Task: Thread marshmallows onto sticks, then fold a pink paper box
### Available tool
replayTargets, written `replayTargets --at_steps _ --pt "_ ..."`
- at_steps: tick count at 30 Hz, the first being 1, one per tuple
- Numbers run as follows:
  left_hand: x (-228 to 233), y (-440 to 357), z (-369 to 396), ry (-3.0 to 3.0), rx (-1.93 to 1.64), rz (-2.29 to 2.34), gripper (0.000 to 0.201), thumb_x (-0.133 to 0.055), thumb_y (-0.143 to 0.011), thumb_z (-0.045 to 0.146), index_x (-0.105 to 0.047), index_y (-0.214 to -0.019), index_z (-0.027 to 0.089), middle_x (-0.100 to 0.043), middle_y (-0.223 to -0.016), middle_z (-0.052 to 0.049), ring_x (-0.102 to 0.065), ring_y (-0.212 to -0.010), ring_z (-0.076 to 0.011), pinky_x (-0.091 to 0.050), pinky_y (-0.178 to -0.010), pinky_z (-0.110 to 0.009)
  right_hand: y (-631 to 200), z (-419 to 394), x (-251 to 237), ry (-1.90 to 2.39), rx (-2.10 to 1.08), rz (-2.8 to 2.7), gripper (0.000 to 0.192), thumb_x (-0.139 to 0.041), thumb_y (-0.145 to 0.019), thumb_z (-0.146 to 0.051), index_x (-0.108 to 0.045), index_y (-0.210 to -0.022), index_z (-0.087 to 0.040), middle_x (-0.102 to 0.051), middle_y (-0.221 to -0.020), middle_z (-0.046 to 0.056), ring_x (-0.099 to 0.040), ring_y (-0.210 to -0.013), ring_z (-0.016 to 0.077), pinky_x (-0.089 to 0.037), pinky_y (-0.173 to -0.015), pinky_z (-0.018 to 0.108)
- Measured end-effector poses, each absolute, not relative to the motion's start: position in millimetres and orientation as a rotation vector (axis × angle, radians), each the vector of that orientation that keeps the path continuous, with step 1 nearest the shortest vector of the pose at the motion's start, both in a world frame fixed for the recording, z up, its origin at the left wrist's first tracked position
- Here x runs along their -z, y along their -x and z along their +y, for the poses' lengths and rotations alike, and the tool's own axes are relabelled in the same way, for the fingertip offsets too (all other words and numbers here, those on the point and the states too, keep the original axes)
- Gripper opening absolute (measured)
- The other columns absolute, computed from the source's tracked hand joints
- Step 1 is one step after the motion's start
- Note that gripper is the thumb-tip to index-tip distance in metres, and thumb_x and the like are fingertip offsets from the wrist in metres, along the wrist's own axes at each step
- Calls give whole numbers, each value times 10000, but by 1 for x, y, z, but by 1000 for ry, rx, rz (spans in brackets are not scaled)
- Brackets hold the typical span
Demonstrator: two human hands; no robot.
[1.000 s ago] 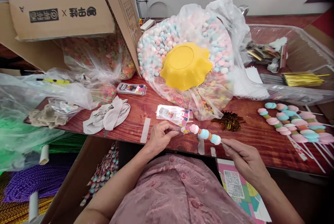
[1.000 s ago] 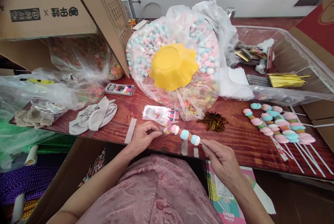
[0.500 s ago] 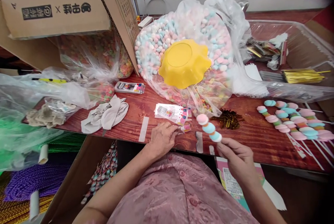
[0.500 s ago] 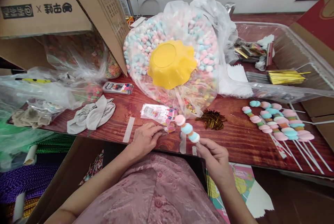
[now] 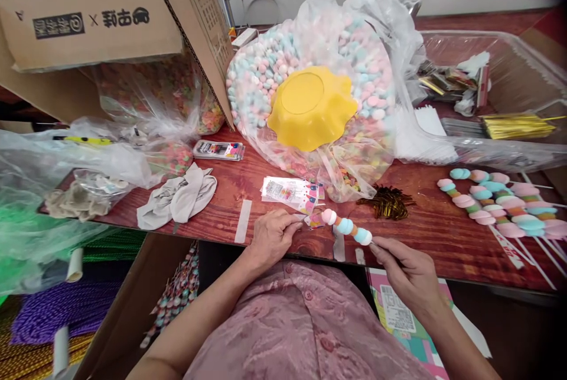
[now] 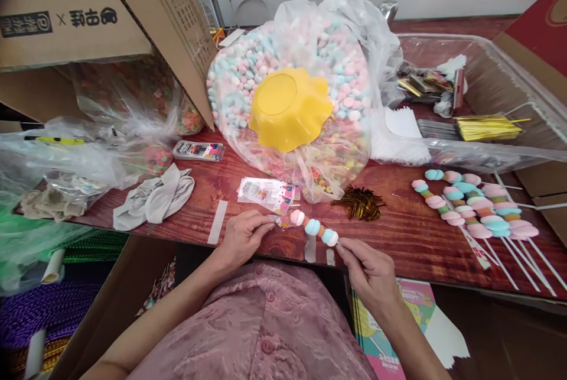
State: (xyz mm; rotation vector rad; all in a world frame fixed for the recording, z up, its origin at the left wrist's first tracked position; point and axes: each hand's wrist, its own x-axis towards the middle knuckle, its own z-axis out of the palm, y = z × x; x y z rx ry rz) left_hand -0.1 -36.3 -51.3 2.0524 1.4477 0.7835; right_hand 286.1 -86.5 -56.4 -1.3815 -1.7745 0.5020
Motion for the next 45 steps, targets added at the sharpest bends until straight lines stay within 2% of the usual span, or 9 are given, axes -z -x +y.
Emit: replayTargets --at_steps 3,8,11,18,22,29,35,40,45 --pt "51 0 -37 -2079 -785 1436 142 -632 -891 213 -765 -941 215 -708 -811 -34 -636 -760 -160 -459 -710 -280 -291 -84 55 1320 -268 -1991 168 -583 -894 -165 -713 -995 -199 -740 -868 28 -691 -719 143 -542 -668 235" --pt "53 1 -38 -2185 -751 1421 163 -603 -917 252 -762 -933 220 -680 -799 -28 -605 -752 -149 -441 -697 -269 -299 -80 42 1273 36 -2321 214 -510 -921 -124 -694 -1025 -154 -667 -747 26 -619 -626 137 -477 -592 261" --pt "54 1 -39 -2274 -724 1414 195 -572 -935 270 -760 -936 217 -655 -777 -32 -581 -734 -148 -427 -677 -267 -302 -75 30 1209 180 -2430 257 -467 -921 -99 -691 -1030 -162 -659 -746 29 -600 -620 146 -453 -595 284" --pt "52 1 -40 -2291 -769 1356 212 -541 -950 244 -751 -944 210 -657 -783 -28 -582 -717 -138 -429 -668 -264 -318 -62 20 1247 -70 -2251 155 -571 -916 -197 -689 -1017 -195 -669 -754 15 -629 -647 124 -480 -603 236" --pt "54 2 -39 -2229 -814 1368 174 -573 -934 236 -742 -914 203 -685 -818 -26 -608 -750 -137 -452 -699 -262 -318 -72 28 1234 -121 -2118 206 -602 -886 -138 -670 -1066 -212 -698 -828 19 -659 -703 132 -507 -655 231" --pt "59 2 -39 -2292 -862 1351 180 -562 -943 260 -732 -915 210 -685 -835 -28 -605 -753 -138 -455 -703 -264 -304 -97 45 1266 129 -2220 259 -569 -883 -68 -640 -1110 -168 -655 -788 27 -603 -678 131 -459 -666 259" --pt "56 0 -40 -2532 -760 1329 242 -501 -949 201 -726 -861 189 -626 -753 -42 -545 -697 -145 -412 -648 -270 -311 -96 28 1201 332 -2433 271 -497 -903 -84 -636 -1120 -168 -658 -784 38 -560 -675 147 -390 -668 301" --pt "53 -1 -41 -2660 -699 1232 226 -495 -915 132 -708 -854 178 -639 -801 -49 -545 -743 -157 -409 -672 -281 -307 -89 10 1104 331 -2479 295 -499 -891 -81 -633 -1133 -185 -671 -798 37 -556 -680 150 -374 -647 309" --pt "51 0 -39 -2645 -688 1131 259 -468 -925 121 -708 -978 200 -633 -793 -43 -538 -742 -152 -399 -666 -276 -301 -76 10 1201 112 -2481 254 -455 -918 -113 -683 -989 -200 -675 -770 23 -600 -665 136 -419 -629 279"
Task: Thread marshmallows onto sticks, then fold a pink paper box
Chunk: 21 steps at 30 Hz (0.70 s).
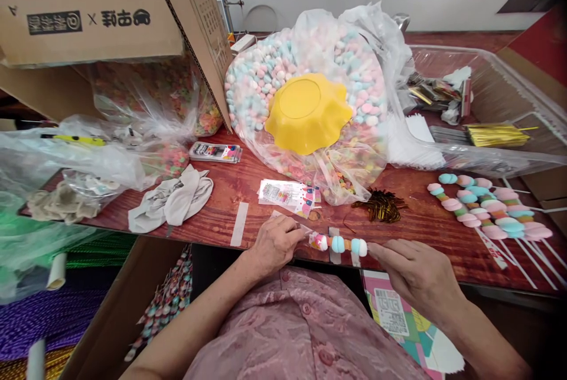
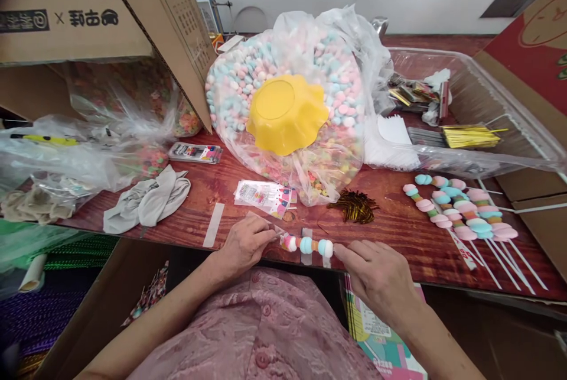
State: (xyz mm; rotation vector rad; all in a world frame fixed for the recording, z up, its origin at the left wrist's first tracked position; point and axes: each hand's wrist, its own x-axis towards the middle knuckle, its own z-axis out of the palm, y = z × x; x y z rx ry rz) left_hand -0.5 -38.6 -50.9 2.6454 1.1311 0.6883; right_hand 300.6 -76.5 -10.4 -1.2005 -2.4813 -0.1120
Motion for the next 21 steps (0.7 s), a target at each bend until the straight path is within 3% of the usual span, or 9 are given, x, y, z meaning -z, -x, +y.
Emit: replayTargets --at_steps 6,12,14,17,19,21 --pt "51 4 -37 -2581 -675 1082 232 -463 -918 96 -683 -876 158 -619 -788 -45 -503 -731 -145 -388 -660 -267 -299 -69 19 1320 -110 -2409 247 -457 -942 -159 -698 -960 -210 -702 -797 28 -643 -662 130 -441 -577 237" --pt "47 1 -37 -2487 -785 1059 213 -464 -939 147 -658 -853 162 -610 -847 -70 -521 -835 -174 -447 -751 -306 -288 -69 21 1190 -355 -2345 214 -481 -955 -162 -689 -917 -187 -615 -655 6 -557 -573 106 -425 -547 216" --pt "43 1 -36 -2472 -795 1070 161 -502 -948 232 -644 -978 164 -626 -996 -100 -537 -982 -211 -462 -866 -368 -284 -68 22 1178 -370 -2265 173 -509 -945 -160 -680 -936 -183 -626 -676 9 -560 -580 105 -435 -554 219" --pt "35 4 -30 -2594 -688 1047 430 -592 -904 389 -527 -1260 156 -571 -1267 -157 -453 -1246 -302 -384 -1032 -498 -278 -65 22 1104 -385 -2184 144 -536 -926 -135 -667 -962 -183 -632 -678 5 -566 -571 104 -439 -545 221" --pt "31 5 -24 -2715 -543 1022 470 -600 -894 358 -488 -1299 146 -577 -1269 -161 -441 -1273 -324 -337 -1061 -540 -273 -63 20 1043 -351 -2165 152 -534 -919 -117 -662 -965 -182 -628 -664 1 -567 -564 103 -436 -544 222" --pt "28 6 -19 -2794 -404 1015 320 -557 -896 239 -538 -1203 147 -635 -1120 -125 -533 -1149 -289 -327 -1066 -537 -267 -62 17 1027 -256 -2174 160 -529 -914 -111 -664 -962 -182 -632 -664 3 -569 -568 106 -434 -561 231"
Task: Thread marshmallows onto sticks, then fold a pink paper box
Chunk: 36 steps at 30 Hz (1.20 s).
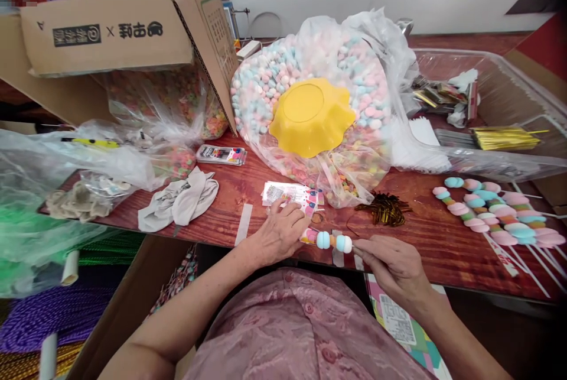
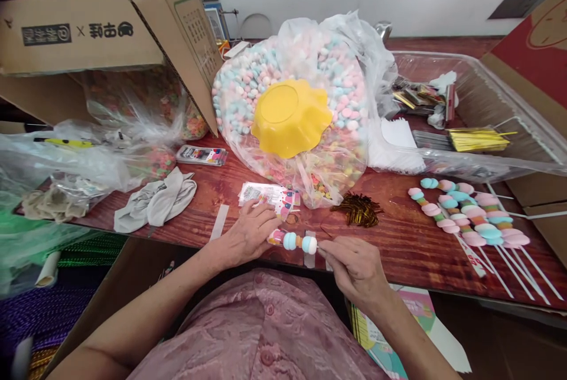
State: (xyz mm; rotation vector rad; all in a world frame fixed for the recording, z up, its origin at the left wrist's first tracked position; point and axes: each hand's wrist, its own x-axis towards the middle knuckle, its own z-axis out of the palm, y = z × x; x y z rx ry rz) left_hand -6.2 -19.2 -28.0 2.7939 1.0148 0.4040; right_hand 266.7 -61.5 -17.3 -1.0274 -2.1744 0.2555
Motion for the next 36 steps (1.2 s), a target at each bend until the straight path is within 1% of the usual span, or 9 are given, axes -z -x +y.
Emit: replayTargets --at_steps 4,8,15,19,24,27,31,33,36 --pt "24 6 -15 -2800 -280 1092 143 -487 -856 115 -576 -958 162 -631 -871 -69 -597 -849 -221 -454 -910 -423 -250 -60 6 1080 129 -2255 201 -497 -902 -92 -675 -952 -170 -662 -686 23 -568 -596 116 -400 -614 270" --pt "16 6 -17 -2711 -197 1276 158 -508 -816 98 -561 -951 161 -640 -869 -83 -597 -800 -245 -471 -728 -373 -235 -56 -10 982 341 -2359 227 -448 -913 -83 -662 -935 -153 -673 -705 36 -546 -621 124 -349 -626 299" --pt "8 13 -20 -2749 -120 1345 151 -545 -787 84 -555 -914 166 -657 -887 -99 -617 -834 -259 -448 -775 -399 -237 -35 -28 901 344 -2411 214 -450 -920 -110 -655 -904 -170 -651 -698 29 -518 -615 125 -308 -615 310" --pt "1 14 -22 -2580 -166 1173 87 -614 -824 180 -578 -904 178 -661 -846 -56 -624 -806 -221 -437 -710 -317 -248 -20 -37 684 424 -2491 177 -506 -922 -136 -658 -987 -200 -683 -766 17 -539 -673 129 -312 -638 315" --pt "-3 8 -21 -2155 -399 1015 188 -682 -830 321 -607 -959 206 -673 -843 19 -611 -721 -142 -420 -642 -230 -252 -16 -42 599 445 -2505 209 -482 -919 -121 -645 -1017 -207 -693 -785 17 -548 -695 136 -322 -644 315" --pt "5 5 -18 -2256 -434 1267 157 -647 -836 316 -618 -916 183 -679 -823 -24 -614 -739 -179 -435 -662 -270 -245 -22 -36 787 283 -2505 204 -451 -929 -119 -639 -894 -191 -640 -670 3 -509 -582 117 -308 -603 303" --pt "15 2 -16 -2611 -335 1498 80 -611 -763 165 -617 -843 163 -682 -824 -97 -633 -790 -253 -449 -722 -357 -236 -31 -22 1072 -156 -2501 257 -433 -970 -179 -605 -780 -204 -567 -567 -37 -510 -503 97 -294 -528 269" --pt "16 0 -17 -2656 -310 1506 108 -595 -748 138 -625 -848 166 -689 -823 -103 -639 -784 -262 -448 -715 -366 -231 -35 -18 1124 -140 -2461 276 -422 -960 -161 -584 -740 -203 -555 -545 -38 -505 -474 97 -285 -507 270" --pt "19 0 -15 -2500 -294 1527 118 -590 -739 134 -647 -832 178 -701 -769 -79 -644 -728 -247 -417 -633 -321 -219 -41 -17 1115 133 -2416 290 -373 -903 -81 -565 -721 -201 -565 -566 -14 -511 -479 125 -294 -514 300"
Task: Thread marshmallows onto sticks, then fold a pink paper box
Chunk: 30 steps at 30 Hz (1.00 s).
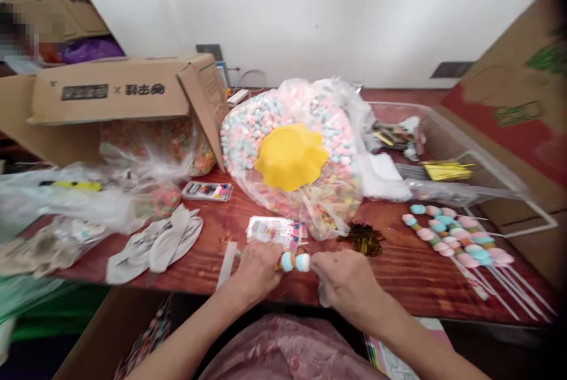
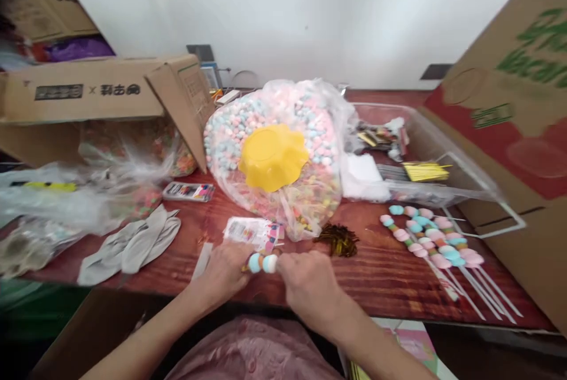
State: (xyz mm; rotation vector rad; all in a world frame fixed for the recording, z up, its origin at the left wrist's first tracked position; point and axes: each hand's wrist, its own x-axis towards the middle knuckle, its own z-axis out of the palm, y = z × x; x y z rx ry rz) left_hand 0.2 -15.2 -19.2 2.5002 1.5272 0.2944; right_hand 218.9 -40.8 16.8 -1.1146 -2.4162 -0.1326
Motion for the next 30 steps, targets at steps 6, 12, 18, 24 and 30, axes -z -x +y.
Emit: replayTargets --at_steps 6,12,18,24,30 --pt "13 7 -10 -2140 -290 1321 125 -656 -736 209 -690 -856 215 -712 -771 1 -637 -703 -186 -387 -616 -261 -214 -43 -16 1053 407 -2462 309 -366 -919 -54 -613 -818 -209 -572 -652 -17 -514 -569 122 -337 -575 302" --pt "-17 18 -8 -2191 -129 1326 596 -756 -715 470 -614 -1229 203 -695 -1123 -94 -632 -1012 -294 -446 -829 -340 -238 -24 -6 880 361 -2319 214 -449 -940 -137 -653 -878 -155 -573 -632 7 -437 -592 139 -266 -579 327" --pt "-29 32 8 -2206 52 1233 511 -798 -662 474 -706 -1131 291 -731 -952 -34 -653 -928 -285 -437 -773 -322 -237 -22 0 697 299 -2337 190 -503 -914 -100 -670 -993 -148 -703 -809 51 -507 -687 142 -302 -631 319" --pt "-8 29 2 -2074 -194 1096 365 -753 -727 388 -708 -1047 218 -704 -865 11 -628 -816 -192 -430 -713 -247 -235 -22 1 665 345 -2284 202 -567 -865 -73 -667 -1015 -166 -729 -847 50 -548 -720 157 -335 -645 319" --pt "14 19 -12 -2240 -216 1270 210 -647 -779 310 -672 -943 182 -695 -840 -58 -634 -779 -219 -444 -710 -291 -229 -21 5 747 133 -2382 180 -492 -905 -96 -663 -900 -151 -666 -687 27 -525 -588 129 -317 -598 305"
